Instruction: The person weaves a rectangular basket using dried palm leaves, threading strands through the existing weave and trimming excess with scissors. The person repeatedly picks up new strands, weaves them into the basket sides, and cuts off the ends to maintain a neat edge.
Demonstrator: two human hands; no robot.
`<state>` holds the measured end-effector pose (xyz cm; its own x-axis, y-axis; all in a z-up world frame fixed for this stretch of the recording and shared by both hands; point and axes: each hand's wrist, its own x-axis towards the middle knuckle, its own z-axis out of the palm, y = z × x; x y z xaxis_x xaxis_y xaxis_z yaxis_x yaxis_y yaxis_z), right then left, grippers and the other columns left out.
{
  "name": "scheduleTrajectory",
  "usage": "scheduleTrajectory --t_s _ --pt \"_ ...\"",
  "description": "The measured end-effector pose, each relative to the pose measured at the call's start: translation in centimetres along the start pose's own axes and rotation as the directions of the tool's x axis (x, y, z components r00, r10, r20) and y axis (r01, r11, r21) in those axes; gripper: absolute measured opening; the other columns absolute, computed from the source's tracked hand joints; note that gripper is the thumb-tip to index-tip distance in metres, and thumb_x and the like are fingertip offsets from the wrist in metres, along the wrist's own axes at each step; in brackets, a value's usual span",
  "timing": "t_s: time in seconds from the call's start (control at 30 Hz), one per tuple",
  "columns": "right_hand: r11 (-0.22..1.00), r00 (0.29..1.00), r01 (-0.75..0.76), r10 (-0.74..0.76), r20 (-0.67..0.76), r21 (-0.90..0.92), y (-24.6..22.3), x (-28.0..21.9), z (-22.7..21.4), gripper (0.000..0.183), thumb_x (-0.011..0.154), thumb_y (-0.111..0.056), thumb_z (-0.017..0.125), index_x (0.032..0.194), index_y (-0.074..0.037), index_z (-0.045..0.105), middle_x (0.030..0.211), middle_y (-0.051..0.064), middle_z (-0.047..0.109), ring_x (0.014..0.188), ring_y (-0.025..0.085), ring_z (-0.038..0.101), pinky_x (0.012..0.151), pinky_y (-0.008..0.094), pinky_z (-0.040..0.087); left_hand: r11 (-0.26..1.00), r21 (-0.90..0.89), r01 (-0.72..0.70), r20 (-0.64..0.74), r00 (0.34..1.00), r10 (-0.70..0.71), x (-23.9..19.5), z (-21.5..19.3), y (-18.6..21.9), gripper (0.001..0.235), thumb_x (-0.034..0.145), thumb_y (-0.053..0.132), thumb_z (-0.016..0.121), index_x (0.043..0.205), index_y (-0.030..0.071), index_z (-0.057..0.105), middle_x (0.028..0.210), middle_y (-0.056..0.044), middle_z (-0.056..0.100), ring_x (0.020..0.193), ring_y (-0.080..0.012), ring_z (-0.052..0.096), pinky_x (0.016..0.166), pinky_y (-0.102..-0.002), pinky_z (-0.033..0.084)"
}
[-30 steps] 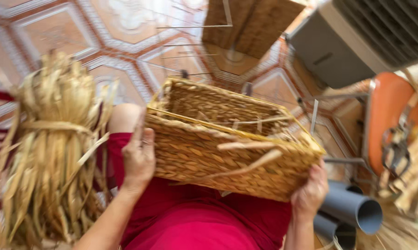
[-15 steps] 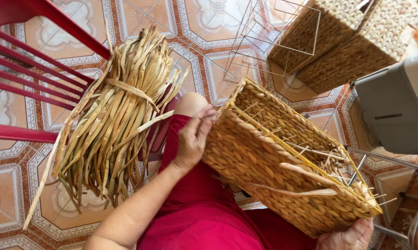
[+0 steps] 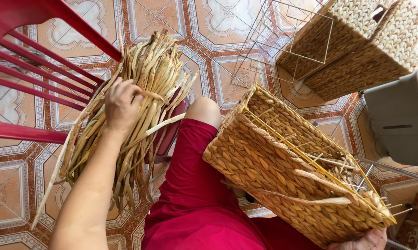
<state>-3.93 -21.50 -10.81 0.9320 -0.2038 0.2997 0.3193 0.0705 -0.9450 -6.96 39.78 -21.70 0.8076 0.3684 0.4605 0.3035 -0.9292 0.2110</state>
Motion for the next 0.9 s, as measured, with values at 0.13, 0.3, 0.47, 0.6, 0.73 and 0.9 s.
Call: scheduleTrajectory --t_s 0.13,0.3,0.47,0.6,0.73,0.9 --pt "1.0 1.0 -0.012 0.012 0.0 -0.018 -0.3 -0.3 -0.8 0.047 0.117 -0.026 0.055 0.148 0.009 0.051 0.138 0.021 0.064 0.126 0.03 0.066 0.114 0.044 0.055 0.752 -0.582 0.309 -0.026 0.918 -0.397 1.1 -1.5 -1.5 0.016 0.112 0.027 0.061 0.112 0.013 0.069 0.107 -0.001 0.074 0.09 -0.0143 0.072 0.065 -0.029 0.059" --pt "1.0 1.0 -0.013 0.013 0.002 -0.018 -0.4 -0.4 -0.6 0.046 0.117 -0.024 0.055 0.148 0.009 0.051 0.138 0.021 0.064 0.126 0.03 0.066 0.114 0.044 0.055 0.37 -0.869 0.328 0.011 0.761 -0.648 4.5 -5.0 -5.3 0.019 0.119 0.018 0.048 0.11 0.011 0.064 0.103 0.002 0.071 0.078 -0.0031 0.062 0.059 -0.019 0.047" --pt "1.0 1.0 -0.01 0.01 -0.012 -0.014 -0.3 -0.4 -0.1 0.044 0.117 -0.023 0.054 0.148 0.009 0.051 0.138 0.021 0.065 0.126 0.03 0.067 0.113 0.044 0.056 0.313 -0.941 0.127 -0.095 0.79 -0.606 8.3 -8.7 -8.2 0.024 0.12 0.02 0.043 0.116 0.009 0.065 0.105 -0.003 0.074 0.082 -0.0075 0.065 0.074 -0.022 0.058" --pt "1.0 0.999 -0.009 0.008 -0.039 -0.013 0.0 -0.8 -0.8 0.043 0.117 -0.021 0.054 0.148 0.009 0.051 0.138 0.021 0.065 0.126 0.03 0.067 0.113 0.044 0.056 0.469 -0.883 0.018 -0.248 0.831 -0.499 10.2 -11.4 -7.4 0.023 0.119 0.015 0.046 0.117 0.005 0.067 0.102 -0.006 0.072 0.08 -0.0114 0.064 0.072 -0.025 0.055" --pt "1.0 0.998 -0.014 0.013 -0.062 -0.026 1.2 -1.4 -2.7 0.042 0.117 -0.02 0.054 0.148 0.008 0.051 0.138 0.021 0.065 0.126 0.03 0.067 0.113 0.044 0.056 0.685 -0.728 -0.004 -0.305 0.898 -0.318 11.2 -16.3 -3.9 0.017 0.114 0.009 0.052 0.117 0.005 0.068 0.097 -0.006 0.071 0.078 -0.0134 0.065 0.069 -0.027 0.055" --pt "0.923 0.93 0.069 -0.196 -0.309 -0.379 1.8 -2.6 -4.0 0.036 0.113 -0.007 0.057 0.146 0.008 0.053 0.132 0.022 0.065 0.118 0.028 0.065 0.108 0.041 0.056 0.802 -0.535 -0.266 -0.21 0.961 0.179 11.7 -20.6 8.0 0.015 0.109 0.001 0.058 0.118 0.005 0.069 0.09 -0.007 0.07 0.075 -0.016 0.066 0.065 -0.03 0.054"
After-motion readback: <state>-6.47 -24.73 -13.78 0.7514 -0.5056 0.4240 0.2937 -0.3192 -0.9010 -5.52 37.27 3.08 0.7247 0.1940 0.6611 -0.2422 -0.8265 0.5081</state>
